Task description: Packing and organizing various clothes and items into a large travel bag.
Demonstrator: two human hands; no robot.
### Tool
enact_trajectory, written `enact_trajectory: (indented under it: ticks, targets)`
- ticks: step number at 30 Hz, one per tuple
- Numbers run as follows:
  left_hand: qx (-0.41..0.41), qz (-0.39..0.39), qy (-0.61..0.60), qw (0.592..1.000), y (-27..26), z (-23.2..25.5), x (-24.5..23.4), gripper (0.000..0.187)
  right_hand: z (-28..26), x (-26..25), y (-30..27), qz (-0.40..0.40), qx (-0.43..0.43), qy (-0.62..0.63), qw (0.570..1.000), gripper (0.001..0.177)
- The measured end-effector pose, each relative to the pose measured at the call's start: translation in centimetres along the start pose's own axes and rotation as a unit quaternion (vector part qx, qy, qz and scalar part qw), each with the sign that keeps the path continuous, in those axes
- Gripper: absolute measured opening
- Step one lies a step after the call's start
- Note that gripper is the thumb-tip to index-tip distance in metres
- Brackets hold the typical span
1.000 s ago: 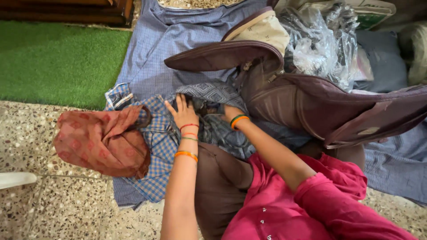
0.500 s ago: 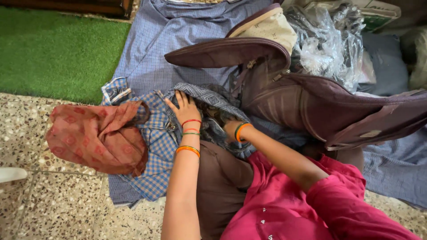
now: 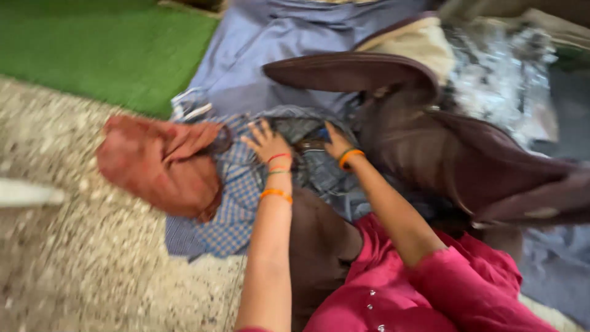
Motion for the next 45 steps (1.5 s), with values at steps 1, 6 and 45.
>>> enact_trajectory:
  ticks: [1, 6, 45]
  targets:
    - [-0.004, -0.008, -0.069, 0.998, 0.3, -0.4, -0.4, 0.038, -0.8, 0.0, -1.0, -0.006, 0.019, -0.100, 0.995, 0.084]
    - [-0.162, 0.126, -0.184, 0.961, -3.4, -7.5, -9.0, 0.047, -2.4, 2.4, -13.1, 0.003, -0.119, -0.072, 0.990, 0.080]
    - [-0.245, 0.393, -0.095, 0.881, -24.8, -21.8, -11.2, 0.076, -3.6, -3.8, -7.2, 0.050, -0.059, -0.076, 0.994, 0.065]
Point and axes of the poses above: each hand's wrist, its own y-axis towards the middle knuckle, its own x-axis out of the palm, z = x × y, the point moved 7 cm from there along y, towards the middle knuckle, and after that the axes turned 9 degrees about x, right-handed, at the moved point
